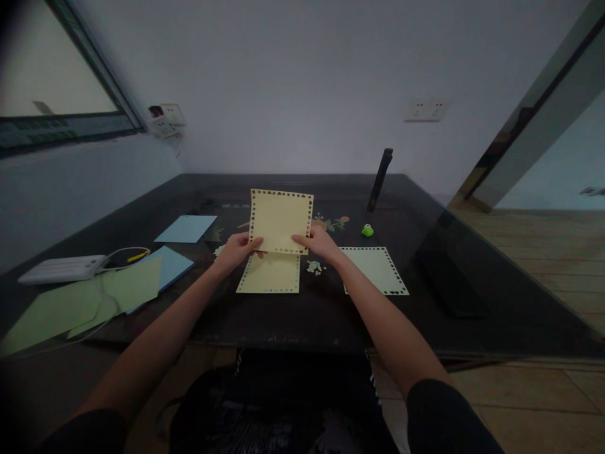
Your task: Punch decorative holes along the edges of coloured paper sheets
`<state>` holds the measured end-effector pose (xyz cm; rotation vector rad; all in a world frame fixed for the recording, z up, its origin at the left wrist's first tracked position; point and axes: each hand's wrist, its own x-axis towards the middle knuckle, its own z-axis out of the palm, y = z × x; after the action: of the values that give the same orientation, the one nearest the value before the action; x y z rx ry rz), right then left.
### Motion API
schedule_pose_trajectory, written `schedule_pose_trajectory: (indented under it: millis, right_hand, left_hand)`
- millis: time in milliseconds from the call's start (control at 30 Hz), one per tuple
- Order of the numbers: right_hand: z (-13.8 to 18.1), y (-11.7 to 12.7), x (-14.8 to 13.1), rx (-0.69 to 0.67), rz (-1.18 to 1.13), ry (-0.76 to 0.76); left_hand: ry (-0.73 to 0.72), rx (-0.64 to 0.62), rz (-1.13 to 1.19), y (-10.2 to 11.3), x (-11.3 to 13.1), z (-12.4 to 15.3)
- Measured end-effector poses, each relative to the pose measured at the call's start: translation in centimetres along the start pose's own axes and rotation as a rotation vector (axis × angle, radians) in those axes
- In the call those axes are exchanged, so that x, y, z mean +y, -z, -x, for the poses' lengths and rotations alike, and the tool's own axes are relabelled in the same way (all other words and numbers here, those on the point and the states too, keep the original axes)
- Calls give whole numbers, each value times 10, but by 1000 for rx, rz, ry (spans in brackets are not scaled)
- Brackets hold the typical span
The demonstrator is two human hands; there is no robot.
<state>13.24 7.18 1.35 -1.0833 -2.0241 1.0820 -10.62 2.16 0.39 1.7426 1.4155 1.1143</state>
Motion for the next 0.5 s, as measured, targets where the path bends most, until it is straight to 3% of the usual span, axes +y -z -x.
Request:
schedule_pose_trajectory:
  millis: [167,367,500]
  right_hand:
    - [1,-2,-1,-18,-80,17]
    - [8,-9,-12,47,106,-26]
    - [9,-9,-15,31,61,-20]
  left_hand:
    - [-9,-5,64,0,-1,-1]
    - [-18,25,30,-3,-6,-2]
    - [-37,10,28,-5,0,0]
